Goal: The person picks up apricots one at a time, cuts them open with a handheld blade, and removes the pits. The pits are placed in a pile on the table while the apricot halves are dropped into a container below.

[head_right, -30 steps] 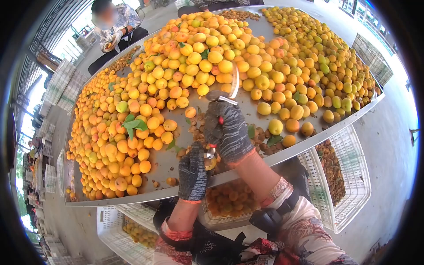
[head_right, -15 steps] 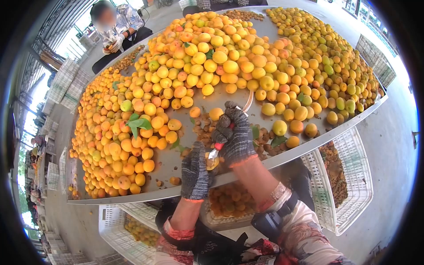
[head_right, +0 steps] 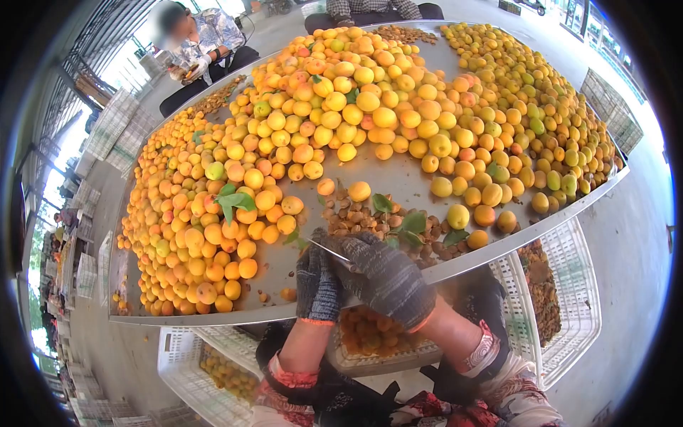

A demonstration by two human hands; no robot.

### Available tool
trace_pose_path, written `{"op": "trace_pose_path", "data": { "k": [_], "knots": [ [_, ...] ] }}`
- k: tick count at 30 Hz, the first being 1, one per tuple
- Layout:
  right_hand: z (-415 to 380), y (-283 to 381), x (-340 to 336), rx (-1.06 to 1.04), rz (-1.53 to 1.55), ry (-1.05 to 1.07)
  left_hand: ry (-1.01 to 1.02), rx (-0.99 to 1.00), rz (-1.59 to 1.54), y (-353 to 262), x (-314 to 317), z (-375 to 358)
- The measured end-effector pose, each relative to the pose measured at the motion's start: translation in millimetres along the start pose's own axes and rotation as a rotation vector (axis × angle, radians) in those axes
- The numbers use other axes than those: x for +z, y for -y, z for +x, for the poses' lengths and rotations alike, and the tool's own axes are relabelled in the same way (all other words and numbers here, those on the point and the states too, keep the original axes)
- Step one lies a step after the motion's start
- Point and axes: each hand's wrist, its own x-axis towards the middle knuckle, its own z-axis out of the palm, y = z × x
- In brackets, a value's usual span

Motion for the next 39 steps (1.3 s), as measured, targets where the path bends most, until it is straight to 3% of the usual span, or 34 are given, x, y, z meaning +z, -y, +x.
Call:
{"op": "trace_pose_path", "data": {
  "k": [4,7,9,10,11,13,15,16,18,20,21,22,24,26,28,30,31,33,36,37,39],
  "knots": [
    [-2,6,9,-0.009,-0.001,-0.069,0.009,0.030,-0.060,11,4,2],
    [3,8,5,0.106,0.174,-0.160,-0.030,0.036,-0.189,-3,4,-1],
    [10,21,-21,0.798,1.154,0.031,-0.100,0.136,-0.211,0,4,-2],
    [4,18,-19,0.739,1.428,-0.055,-0.106,0.135,-0.209,-5,0,-4],
    [5,15,-18,0.733,1.429,-0.048,-0.006,0.027,-0.315,-24,-6,-6],
    [10,13,-16,0.732,1.411,-0.356,0.078,-0.085,-0.416,-25,-12,-9],
    [16,10,-19,0.730,1.156,-0.381,0.171,0.818,0.350,-10,-14,-10],
    [14,-2,-21,0.694,1.020,-0.274,0.158,0.813,0.363,-13,-15,-15],
    [8,-30,-13,0.647,0.891,-0.158,0.575,0.494,0.146,-45,-21,-28],
    [2,-47,5,0.525,0.368,-0.158,0.555,0.463,0.104,-47,-25,-22],
    [-1,-49,7,0.520,0.378,-0.150,0.543,0.438,0.055,-47,-28,-20],
    [-4,-49,10,0.611,0.602,-0.139,0.536,0.435,0.064,-38,-34,-14],
    [-8,-47,16,0.732,0.895,-0.168,0.070,0.553,0.342,-10,-55,1],
    [-12,-56,18,0.768,1.080,-0.194,-0.183,0.123,0.539,-1,-81,6],
    [-13,-53,15,0.802,1.268,-0.220,-0.393,-0.012,0.847,-1,-107,4],
    [-9,-35,1,0.651,0.656,-0.030,-0.380,-0.070,0.907,13,-126,3],
    [-10,-38,4,0.649,0.662,-0.029,-0.364,-0.125,0.957,25,-131,3],
    [-14,-46,11,0.738,1.085,-0.156,-0.421,-0.060,1.079,36,-129,4],
    [-17,-42,10,0.740,1.318,-0.214,-0.362,0.011,1.106,36,-124,8],
    [-18,-39,7,0.738,1.313,-0.223,-0.307,0.051,1.033,33,-122,9],
    [-21,-31,-2,0.540,0.868,-0.132,-0.250,0.100,0.957,27,-116,13]
  ]
}}
